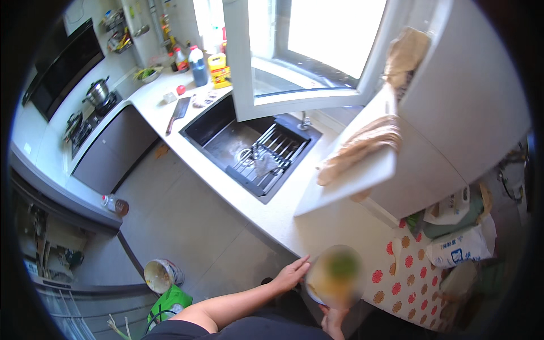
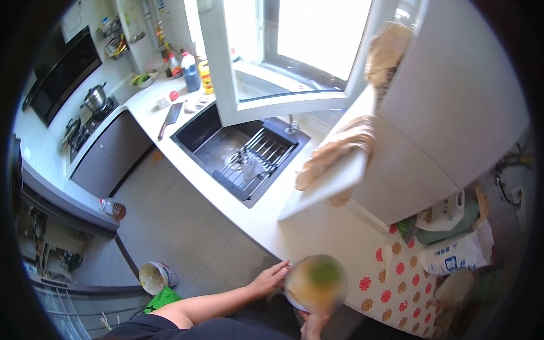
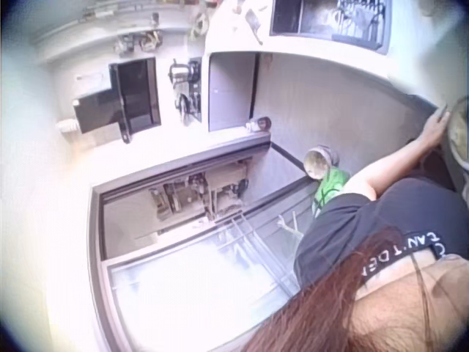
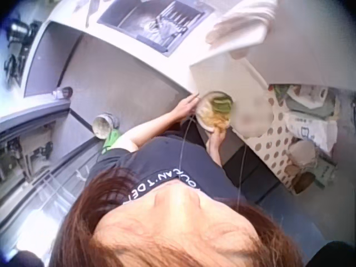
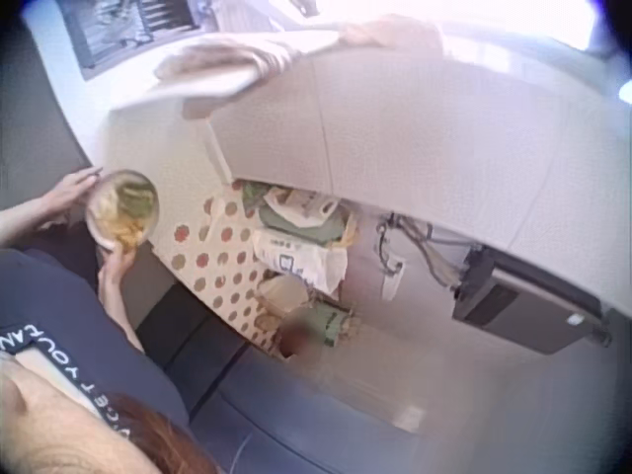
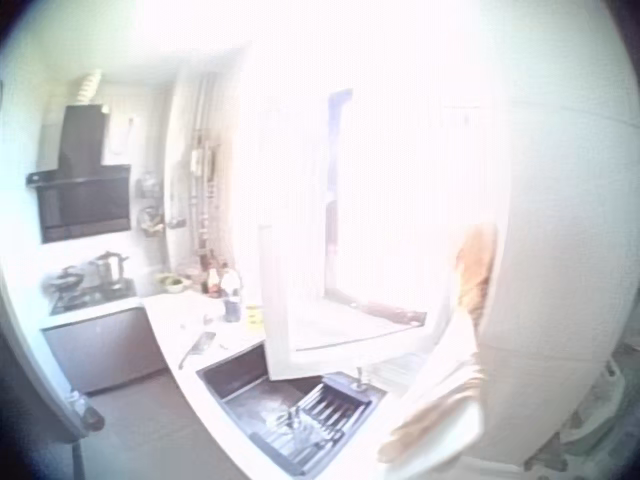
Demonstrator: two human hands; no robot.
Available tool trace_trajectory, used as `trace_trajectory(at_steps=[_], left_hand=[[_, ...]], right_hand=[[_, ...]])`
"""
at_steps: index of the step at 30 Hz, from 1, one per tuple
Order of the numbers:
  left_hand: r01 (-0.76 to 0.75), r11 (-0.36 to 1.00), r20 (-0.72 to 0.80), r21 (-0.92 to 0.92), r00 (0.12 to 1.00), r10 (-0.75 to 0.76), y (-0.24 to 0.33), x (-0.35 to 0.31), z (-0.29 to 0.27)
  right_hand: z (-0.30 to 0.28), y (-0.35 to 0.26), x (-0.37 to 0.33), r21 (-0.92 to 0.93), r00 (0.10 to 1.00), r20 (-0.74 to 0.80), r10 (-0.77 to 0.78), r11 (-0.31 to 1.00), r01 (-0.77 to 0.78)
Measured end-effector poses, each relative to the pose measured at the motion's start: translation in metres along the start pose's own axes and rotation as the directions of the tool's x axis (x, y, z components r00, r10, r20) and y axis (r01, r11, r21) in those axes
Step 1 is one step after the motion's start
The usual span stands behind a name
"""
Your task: The person retrieves a bag of produce from a refrigerator and dried bean curd sticks from a storage cabinet, places them on a counter and into a metal bowl, and then fills the bowl with water at a sink while washing a piece of fruit by hand.
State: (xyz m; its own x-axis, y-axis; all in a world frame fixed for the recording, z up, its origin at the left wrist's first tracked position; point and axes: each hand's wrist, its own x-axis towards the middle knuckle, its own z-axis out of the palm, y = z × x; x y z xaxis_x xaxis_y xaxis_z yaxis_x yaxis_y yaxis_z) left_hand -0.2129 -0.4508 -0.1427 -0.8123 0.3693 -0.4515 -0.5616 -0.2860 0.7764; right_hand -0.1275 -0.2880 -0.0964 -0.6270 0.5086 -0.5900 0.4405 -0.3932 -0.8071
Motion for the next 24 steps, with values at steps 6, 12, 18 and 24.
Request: trace_trajectory(at_steps=[6,12,18,24], left_hand=[[-0.406,0.895,-0.439,-0.185,0.849,0.294,0.049,-0.061,-0.097],[-0.628,0.768,-0.725,-0.125,0.587,0.361,0.111,-0.089,-0.185],[-0.684,0.725,-0.82,-0.078,0.458,0.343,0.166,-0.095,-0.306],[-0.687,0.724,-0.894,-0.065,0.363,0.264,0.239,-0.114,-0.426]], right_hand=[[0.139,0.0,-0.001,-0.246,0.874,0.481,-0.073,0.945,0.215],[0.29,0.004,-0.022,-0.313,0.692,0.718,0.075,0.923,0.225],[0.449,0.022,-0.039,-0.334,0.522,0.845,0.115,0.876,0.348],[0.608,0.043,-0.066,-0.406,0.403,0.884,0.238,0.818,0.408]])
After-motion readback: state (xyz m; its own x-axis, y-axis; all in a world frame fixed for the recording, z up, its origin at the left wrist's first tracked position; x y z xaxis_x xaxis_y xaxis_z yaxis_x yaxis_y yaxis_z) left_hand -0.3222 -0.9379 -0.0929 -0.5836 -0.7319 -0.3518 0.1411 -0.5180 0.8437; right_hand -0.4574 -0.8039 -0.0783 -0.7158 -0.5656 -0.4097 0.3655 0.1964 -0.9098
